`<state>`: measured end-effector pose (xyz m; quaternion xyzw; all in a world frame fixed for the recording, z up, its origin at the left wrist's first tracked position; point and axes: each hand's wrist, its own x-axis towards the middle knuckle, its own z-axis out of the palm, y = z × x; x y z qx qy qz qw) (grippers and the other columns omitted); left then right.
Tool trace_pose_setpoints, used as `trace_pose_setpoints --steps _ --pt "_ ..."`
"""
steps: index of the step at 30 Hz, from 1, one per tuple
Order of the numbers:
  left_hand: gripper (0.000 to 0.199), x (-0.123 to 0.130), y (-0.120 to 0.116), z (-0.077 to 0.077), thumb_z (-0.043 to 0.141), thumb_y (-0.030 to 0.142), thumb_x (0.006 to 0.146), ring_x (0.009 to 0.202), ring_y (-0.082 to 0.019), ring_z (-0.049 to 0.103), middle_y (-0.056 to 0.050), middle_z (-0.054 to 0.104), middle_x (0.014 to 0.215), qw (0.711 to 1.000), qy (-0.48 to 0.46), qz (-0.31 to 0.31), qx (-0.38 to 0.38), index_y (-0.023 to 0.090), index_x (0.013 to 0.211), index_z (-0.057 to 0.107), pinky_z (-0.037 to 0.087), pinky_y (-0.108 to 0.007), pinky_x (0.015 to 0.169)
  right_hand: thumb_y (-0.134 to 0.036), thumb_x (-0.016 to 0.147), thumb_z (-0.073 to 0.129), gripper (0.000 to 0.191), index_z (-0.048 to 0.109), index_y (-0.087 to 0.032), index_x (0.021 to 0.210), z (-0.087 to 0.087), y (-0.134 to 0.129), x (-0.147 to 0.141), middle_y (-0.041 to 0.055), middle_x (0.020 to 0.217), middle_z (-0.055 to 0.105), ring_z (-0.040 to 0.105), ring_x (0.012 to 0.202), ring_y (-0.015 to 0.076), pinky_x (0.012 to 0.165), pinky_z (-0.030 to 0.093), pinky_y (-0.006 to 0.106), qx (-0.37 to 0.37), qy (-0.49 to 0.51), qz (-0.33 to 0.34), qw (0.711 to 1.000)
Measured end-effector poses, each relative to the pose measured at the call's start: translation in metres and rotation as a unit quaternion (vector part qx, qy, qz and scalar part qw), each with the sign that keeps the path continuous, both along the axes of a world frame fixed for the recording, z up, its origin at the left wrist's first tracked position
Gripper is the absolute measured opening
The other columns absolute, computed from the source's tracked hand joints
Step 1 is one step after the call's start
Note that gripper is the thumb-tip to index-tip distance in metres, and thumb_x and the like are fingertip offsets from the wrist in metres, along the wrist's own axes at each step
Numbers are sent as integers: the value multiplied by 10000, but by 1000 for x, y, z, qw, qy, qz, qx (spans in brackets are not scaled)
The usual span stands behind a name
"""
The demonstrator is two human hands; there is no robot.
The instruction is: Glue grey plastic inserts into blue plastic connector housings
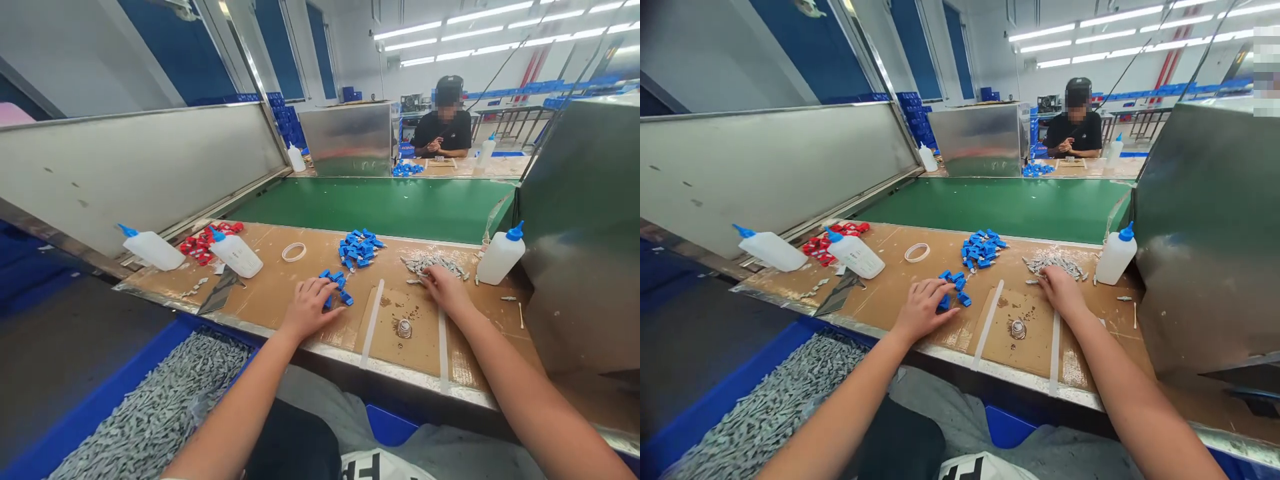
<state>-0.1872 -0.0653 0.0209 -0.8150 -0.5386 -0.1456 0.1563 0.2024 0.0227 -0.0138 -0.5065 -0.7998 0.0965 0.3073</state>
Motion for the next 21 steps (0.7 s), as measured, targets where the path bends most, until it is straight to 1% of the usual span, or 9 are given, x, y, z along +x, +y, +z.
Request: trace_pose_setpoints --steps 3,6,8,10,12,14,16,18,21 --pt "282 26 5 -3 634 418 995 1114 -316 630 -117 737 1153 1000 -12 2 -27 203 1165 701 428 -453 931 -432 974 611 247 644 -193 1029 1 -1 3 42 830 645 602 743 193 711 473 307 -49 163 32 985" --pt "161 43 13 -7 641 308 992 1068 -305 659 -95 760 1063 995 -68 -8 -68 194 1076 717 453 -454 913 -513 958 622 317 645 -201 1010 6 -4 0 56 912 678 628 811 193 733 497 305 -82 247 89 962" --pt "153 51 20 -10 663 304 977 1067 -295 671 -89 762 1056 982 -159 -34 -92 198 1068 725 475 -459 937 -533 956 629 335 667 -207 1024 9 -7 -2 55 921 695 638 812 189 733 507 305 -112 264 123 950" --pt "186 62 29 -9 684 358 962 1068 -277 678 -83 756 1073 945 -299 -62 -118 212 1065 738 505 -450 962 -534 961 633 347 707 -210 1062 13 -10 -3 45 884 702 641 776 180 729 512 307 -143 262 153 942" --pt "278 80 42 -5 718 443 927 1047 -255 683 -82 740 1105 865 -470 -72 -158 217 1085 745 549 -428 952 -529 976 624 364 740 -212 1113 16 -14 -3 41 864 703 640 753 170 737 516 308 -161 254 183 936" --pt "409 104 59 1 769 514 865 986 -229 683 -80 718 1100 752 -615 -70 -225 207 1134 741 597 -401 884 -532 982 622 384 752 -209 1144 18 -17 -3 42 860 703 638 736 160 730 521 303 -179 253 207 928" --pt "530 130 78 6 824 531 800 938 -198 663 -66 689 1060 649 -696 -82 -296 205 1205 724 618 -360 802 -545 965 650 400 743 -195 1137 20 -21 -4 38 827 700 640 715 156 702 530 292 -213 268 219 914" --pt "577 154 96 8 856 489 767 887 -158 632 -44 658 1009 577 -741 -105 -329 214 1252 704 597 -281 719 -550 941 688 406 729 -181 1104 22 -25 -5 33 796 700 654 707 154 695 544 285 -254 289 229 894" --pt "533 177 112 2 835 380 778 774 -109 581 -27 639 952 488 -792 -124 -345 210 1254 665 492 -189 594 -563 930 701 413 734 -167 1043 25 -28 -6 27 743 708 663 674 144 681 548 271 -309 294 254 868"
